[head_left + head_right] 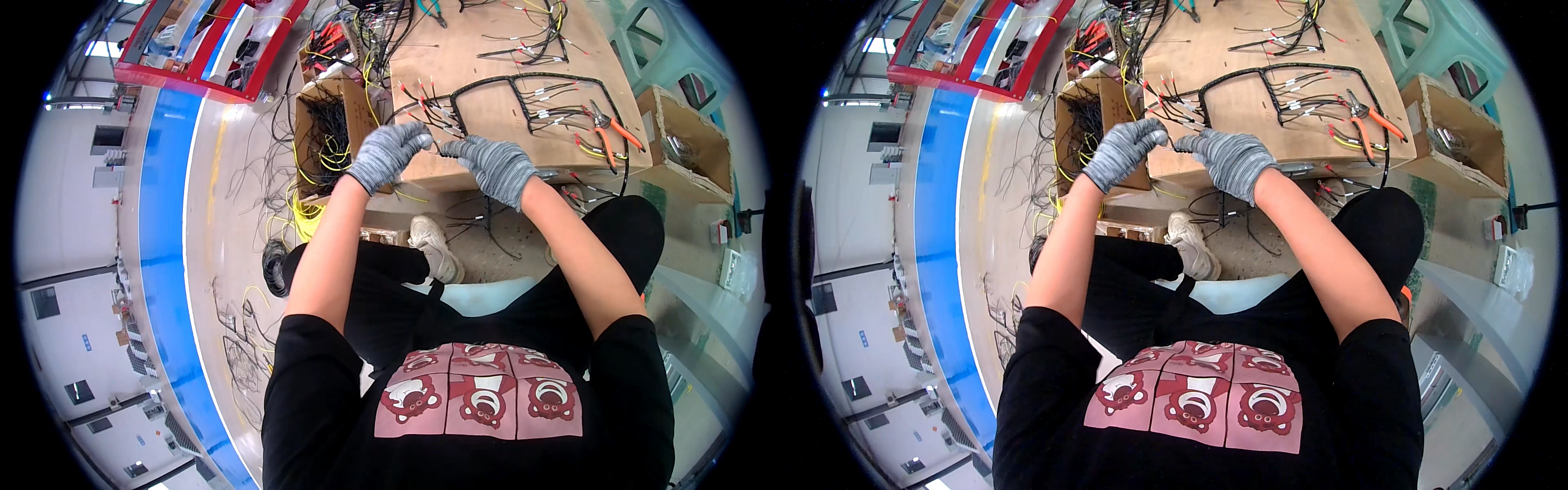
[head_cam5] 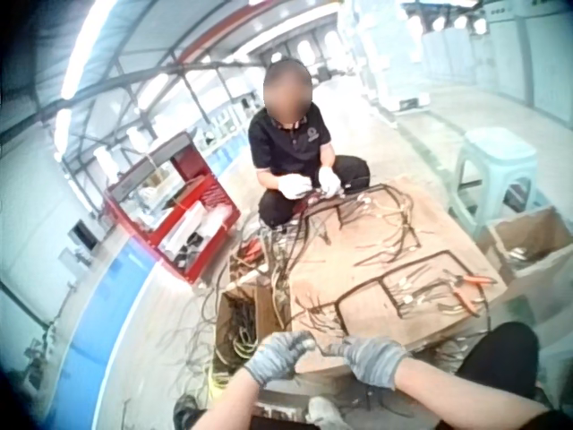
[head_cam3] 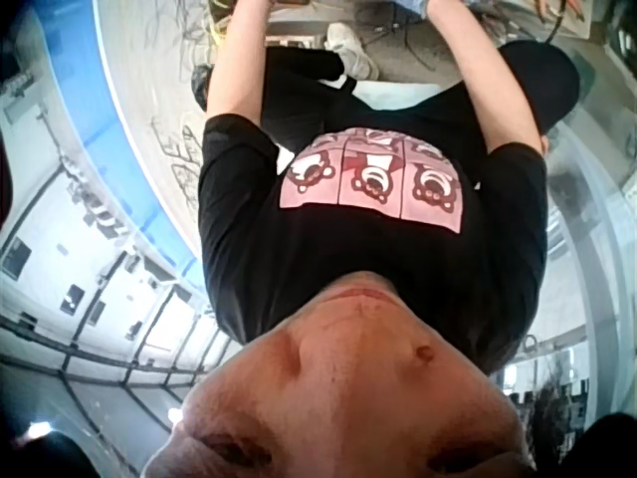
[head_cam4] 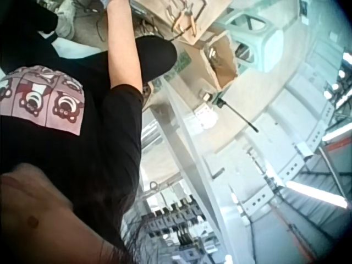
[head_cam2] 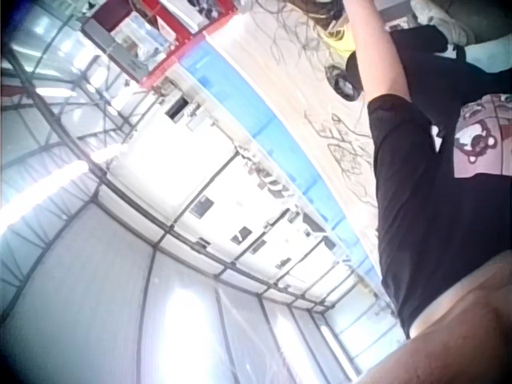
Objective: The person strips insulation from multiple wires using pliers and cuts the wires to length. The person handles the wires one at a time, stripping and cutting them on a wooden board.
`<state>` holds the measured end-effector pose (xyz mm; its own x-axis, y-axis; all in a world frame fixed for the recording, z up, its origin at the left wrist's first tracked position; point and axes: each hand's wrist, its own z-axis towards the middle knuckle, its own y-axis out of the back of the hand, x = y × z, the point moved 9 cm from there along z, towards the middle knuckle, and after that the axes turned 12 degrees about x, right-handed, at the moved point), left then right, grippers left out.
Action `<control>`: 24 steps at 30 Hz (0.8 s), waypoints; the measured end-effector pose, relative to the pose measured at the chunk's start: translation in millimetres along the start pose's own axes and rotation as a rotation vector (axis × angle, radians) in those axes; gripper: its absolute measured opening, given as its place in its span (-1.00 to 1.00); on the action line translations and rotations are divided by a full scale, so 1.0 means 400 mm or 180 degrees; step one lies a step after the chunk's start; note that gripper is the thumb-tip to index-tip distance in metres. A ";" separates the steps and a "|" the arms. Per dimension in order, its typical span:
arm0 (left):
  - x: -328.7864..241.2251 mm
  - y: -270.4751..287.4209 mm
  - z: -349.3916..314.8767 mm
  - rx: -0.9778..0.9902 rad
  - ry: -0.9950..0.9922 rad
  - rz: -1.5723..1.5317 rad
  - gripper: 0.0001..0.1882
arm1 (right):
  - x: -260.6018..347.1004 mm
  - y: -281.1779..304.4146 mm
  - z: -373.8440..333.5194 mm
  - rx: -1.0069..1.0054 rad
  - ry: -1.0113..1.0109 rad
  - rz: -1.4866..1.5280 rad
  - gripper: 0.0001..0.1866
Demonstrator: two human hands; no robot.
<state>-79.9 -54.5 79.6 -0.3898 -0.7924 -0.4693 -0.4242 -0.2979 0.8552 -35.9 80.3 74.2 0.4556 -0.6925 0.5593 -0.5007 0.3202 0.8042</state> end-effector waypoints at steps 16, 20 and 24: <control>0.000 -0.002 -0.021 0.0154 0.0176 -0.0118 -0.67 | 0.019 0.005 0.002 0.0030 0.0093 0.0111 -0.62; -0.032 -0.095 -0.028 0.0531 0.0240 -0.0999 -0.70 | -0.047 0.006 -0.005 -0.0542 0.0254 0.0797 -0.62; -0.097 -0.089 -0.047 0.0541 0.0462 0.0479 -0.64 | -0.043 0.004 -0.003 -0.0371 0.0031 0.0207 -0.52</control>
<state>-34.3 -23.1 71.4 -0.3427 -0.8927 -0.2926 -0.5063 -0.0868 0.8580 -43.8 93.4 66.0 0.4323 -0.6618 0.6125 -0.4406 0.4376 0.7838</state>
